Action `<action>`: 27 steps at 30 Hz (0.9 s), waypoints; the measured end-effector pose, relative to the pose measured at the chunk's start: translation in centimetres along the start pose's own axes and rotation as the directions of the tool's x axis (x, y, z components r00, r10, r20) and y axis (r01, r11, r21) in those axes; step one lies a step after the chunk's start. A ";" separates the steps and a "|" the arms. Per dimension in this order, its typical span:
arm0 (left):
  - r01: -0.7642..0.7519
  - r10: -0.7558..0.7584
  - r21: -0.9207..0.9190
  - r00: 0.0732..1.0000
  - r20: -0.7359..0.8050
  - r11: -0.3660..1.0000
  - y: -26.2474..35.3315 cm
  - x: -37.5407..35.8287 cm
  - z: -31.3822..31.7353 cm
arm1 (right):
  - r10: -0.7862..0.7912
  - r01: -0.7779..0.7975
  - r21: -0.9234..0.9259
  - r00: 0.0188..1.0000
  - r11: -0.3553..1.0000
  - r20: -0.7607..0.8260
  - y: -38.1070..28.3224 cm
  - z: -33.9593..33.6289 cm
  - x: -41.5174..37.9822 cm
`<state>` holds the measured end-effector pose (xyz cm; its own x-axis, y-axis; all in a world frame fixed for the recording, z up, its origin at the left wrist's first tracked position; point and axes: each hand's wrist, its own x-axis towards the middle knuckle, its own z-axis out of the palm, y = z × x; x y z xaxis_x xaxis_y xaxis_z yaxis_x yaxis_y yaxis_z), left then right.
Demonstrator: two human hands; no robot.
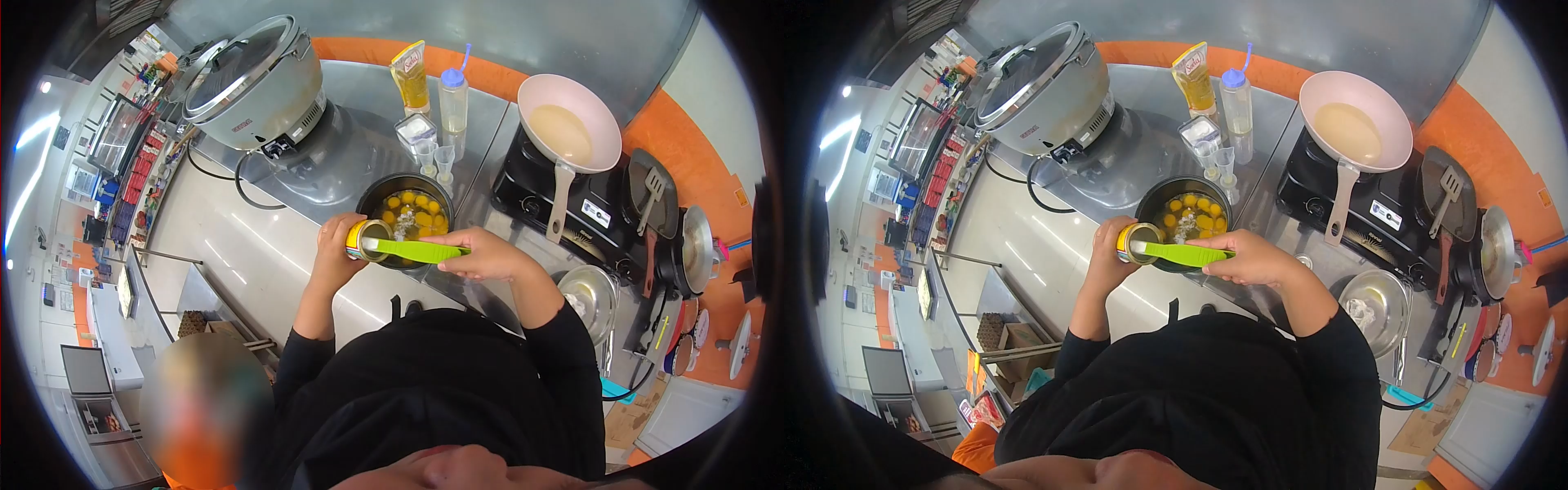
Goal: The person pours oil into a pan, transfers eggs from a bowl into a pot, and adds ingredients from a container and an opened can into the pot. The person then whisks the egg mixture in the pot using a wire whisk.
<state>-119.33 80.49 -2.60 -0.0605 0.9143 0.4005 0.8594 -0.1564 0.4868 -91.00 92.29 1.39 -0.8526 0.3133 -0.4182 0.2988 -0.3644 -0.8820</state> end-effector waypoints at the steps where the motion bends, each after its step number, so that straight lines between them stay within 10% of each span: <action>1: 0.034 -0.034 0.018 0.999 0.010 0.999 -0.2 -0.2 0.1 | 0.001 -0.001 -0.003 1.000 1.000 0.001 0.1 -0.2 -0.2; 7: 0.214 -0.206 0.134 0.976 -0.070 0.968 -3.4 -2.7 0.1 | -0.109 0.075 -0.158 0.969 0.985 -0.220 2.5 -2.1 1.2; 9: 0.225 -0.208 0.144 0.970 -0.122 0.964 -3.7 -3.4 -0.3 | -0.775 0.199 -0.865 0.566 0.461 -0.282 6.0 -2.5 3.6; 10: 0.237 -0.222 0.153 0.969 -0.108 0.959 -3.7 -3.6 -0.5 | -0.681 -0.097 -0.923 0.647 0.373 -0.343 6.4 -1.9 3.9; 13: 0.253 -0.240 0.153 0.966 -0.094 0.955 -3.5 -3.8 -1.2 | -0.460 -0.296 -0.936 0.816 0.189 -0.350 6.6 -0.9 4.1; 27: 0.269 -0.253 0.123 0.958 -0.133 0.955 -4.1 -5.1 -1.7 | -0.578 -0.309 -0.951 0.781 -0.030 -0.236 8.2 -1.6 1.6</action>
<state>-123.44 75.84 -5.31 -0.3429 0.8662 0.3635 0.8669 0.1427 0.4776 -89.19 91.22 -6.82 -0.7376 0.6622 0.1322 0.6621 0.7476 -0.0510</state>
